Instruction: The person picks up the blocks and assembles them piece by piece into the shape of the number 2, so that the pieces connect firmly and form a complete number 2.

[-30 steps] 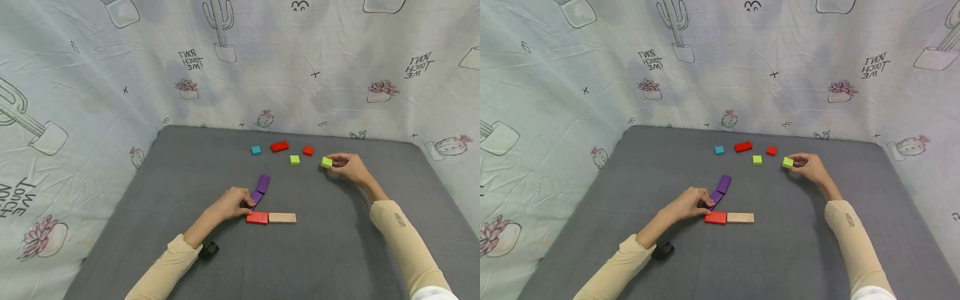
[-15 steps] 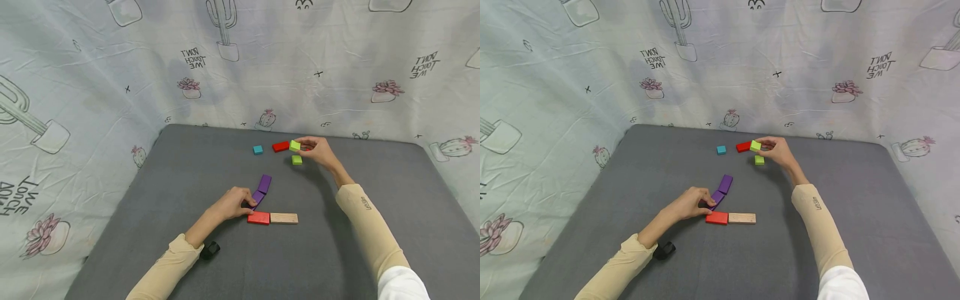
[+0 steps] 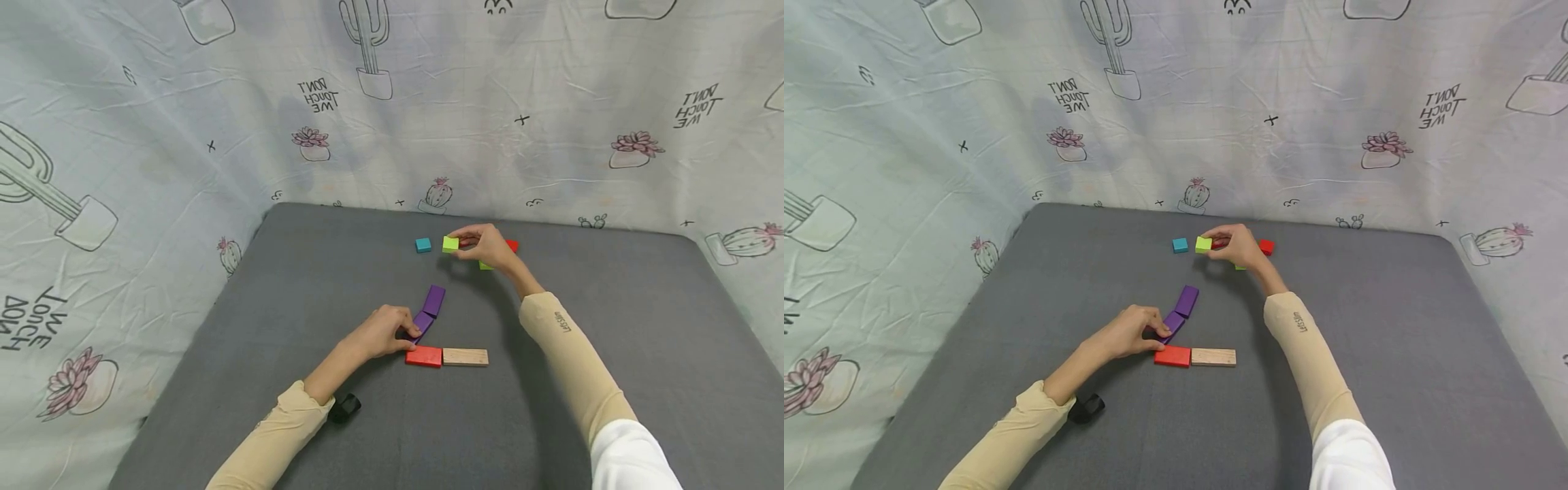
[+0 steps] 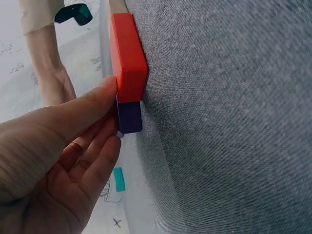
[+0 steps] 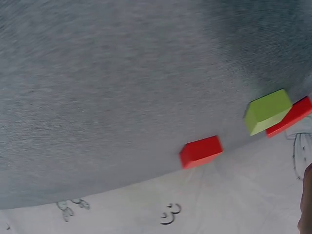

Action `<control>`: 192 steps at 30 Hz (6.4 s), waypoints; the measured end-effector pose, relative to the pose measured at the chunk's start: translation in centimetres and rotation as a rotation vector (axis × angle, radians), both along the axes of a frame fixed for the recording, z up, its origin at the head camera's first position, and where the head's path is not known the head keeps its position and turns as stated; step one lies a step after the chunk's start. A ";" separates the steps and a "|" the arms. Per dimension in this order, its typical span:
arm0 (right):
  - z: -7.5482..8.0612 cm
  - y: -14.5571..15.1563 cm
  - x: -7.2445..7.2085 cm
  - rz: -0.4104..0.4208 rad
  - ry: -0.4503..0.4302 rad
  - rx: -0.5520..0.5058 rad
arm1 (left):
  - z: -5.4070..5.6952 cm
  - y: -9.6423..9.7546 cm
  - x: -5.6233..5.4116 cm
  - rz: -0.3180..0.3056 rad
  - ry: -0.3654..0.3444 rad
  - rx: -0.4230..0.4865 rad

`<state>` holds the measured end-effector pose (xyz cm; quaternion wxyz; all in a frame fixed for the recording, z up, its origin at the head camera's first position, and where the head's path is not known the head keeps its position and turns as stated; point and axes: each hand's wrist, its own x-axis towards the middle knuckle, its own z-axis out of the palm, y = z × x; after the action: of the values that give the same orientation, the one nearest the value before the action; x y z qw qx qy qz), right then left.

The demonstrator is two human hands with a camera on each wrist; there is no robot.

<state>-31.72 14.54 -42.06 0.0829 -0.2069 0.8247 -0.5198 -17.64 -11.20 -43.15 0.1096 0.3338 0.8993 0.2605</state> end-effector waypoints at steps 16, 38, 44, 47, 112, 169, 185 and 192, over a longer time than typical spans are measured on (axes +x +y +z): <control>-1.4 -2.2 0.0 0.094 0.123 0.231 | -0.1 0.0 0.0 -0.011 0.021 0.015; -2.6 -2.5 0.4 0.309 0.044 0.196 | -0.2 0.0 0.1 0.014 -0.016 0.007; -3.0 -2.4 0.5 0.311 0.034 0.188 | -0.3 0.0 0.0 0.011 -0.018 0.010; -3.1 -2.2 0.6 0.308 0.035 0.186 | -0.3 0.0 0.0 0.010 -0.017 0.016; 1.0 6.2 -0.7 -0.184 0.046 0.091 | -0.2 -0.1 -0.1 0.023 -0.045 0.017; -1.4 -4.0 -1.7 0.270 0.084 0.170 | -0.2 -0.2 0.0 0.017 -0.039 0.009; -1.8 -4.5 -1.4 0.294 0.032 0.204 | -0.5 -0.4 0.0 0.005 -0.019 0.014; -1.8 -4.4 -1.2 0.296 0.033 0.182 | -0.5 -0.3 0.1 0.012 -0.009 0.008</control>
<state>-32.93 10.14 -43.91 0.1633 -0.3265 0.8300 -0.4217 -17.55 -11.52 -43.61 0.1109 0.3279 0.8996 0.2664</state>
